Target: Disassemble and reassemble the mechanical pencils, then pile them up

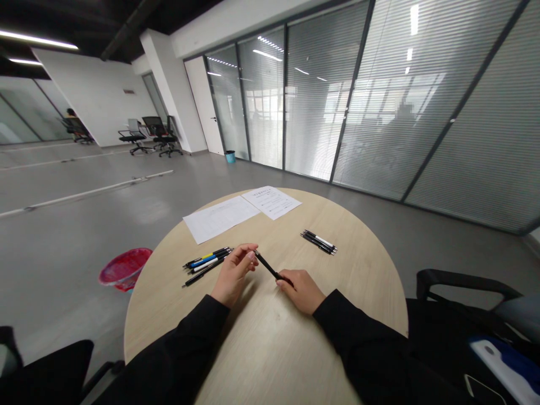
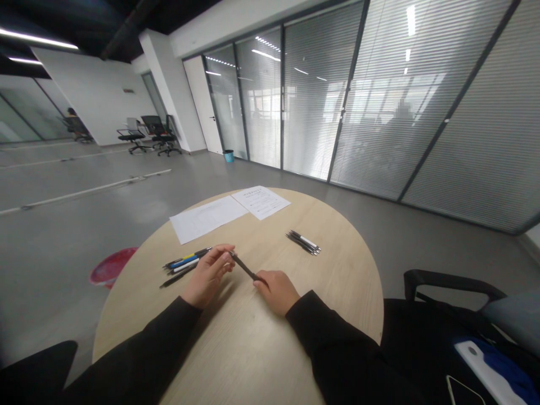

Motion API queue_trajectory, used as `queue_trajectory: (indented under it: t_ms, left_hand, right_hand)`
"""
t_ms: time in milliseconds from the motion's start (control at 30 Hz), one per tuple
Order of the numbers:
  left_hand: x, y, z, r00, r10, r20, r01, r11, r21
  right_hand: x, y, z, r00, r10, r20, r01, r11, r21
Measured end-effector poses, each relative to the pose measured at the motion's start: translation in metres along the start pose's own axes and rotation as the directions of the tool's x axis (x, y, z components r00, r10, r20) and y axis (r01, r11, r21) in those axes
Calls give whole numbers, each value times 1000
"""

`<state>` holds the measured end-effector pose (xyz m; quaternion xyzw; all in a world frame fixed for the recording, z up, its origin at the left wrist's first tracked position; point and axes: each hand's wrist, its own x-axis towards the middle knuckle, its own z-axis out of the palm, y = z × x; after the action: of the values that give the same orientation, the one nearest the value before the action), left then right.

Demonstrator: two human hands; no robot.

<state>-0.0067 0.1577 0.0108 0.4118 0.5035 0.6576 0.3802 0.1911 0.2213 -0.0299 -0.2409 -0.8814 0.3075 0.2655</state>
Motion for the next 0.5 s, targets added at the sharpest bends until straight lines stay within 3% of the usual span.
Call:
queue_trajectory:
  t_ms: [333, 500]
  left_hand:
    - [3, -6, -7, 998, 53, -26, -50, 992, 117]
    - [3, -2, -6, 997, 76, 16, -78, 986, 148]
  right_hand:
    - [2, 5, -1, 1000, -14, 11, 14, 1000, -10]
    - [2, 6, -1, 1000, -22, 1, 22, 1000, -9]
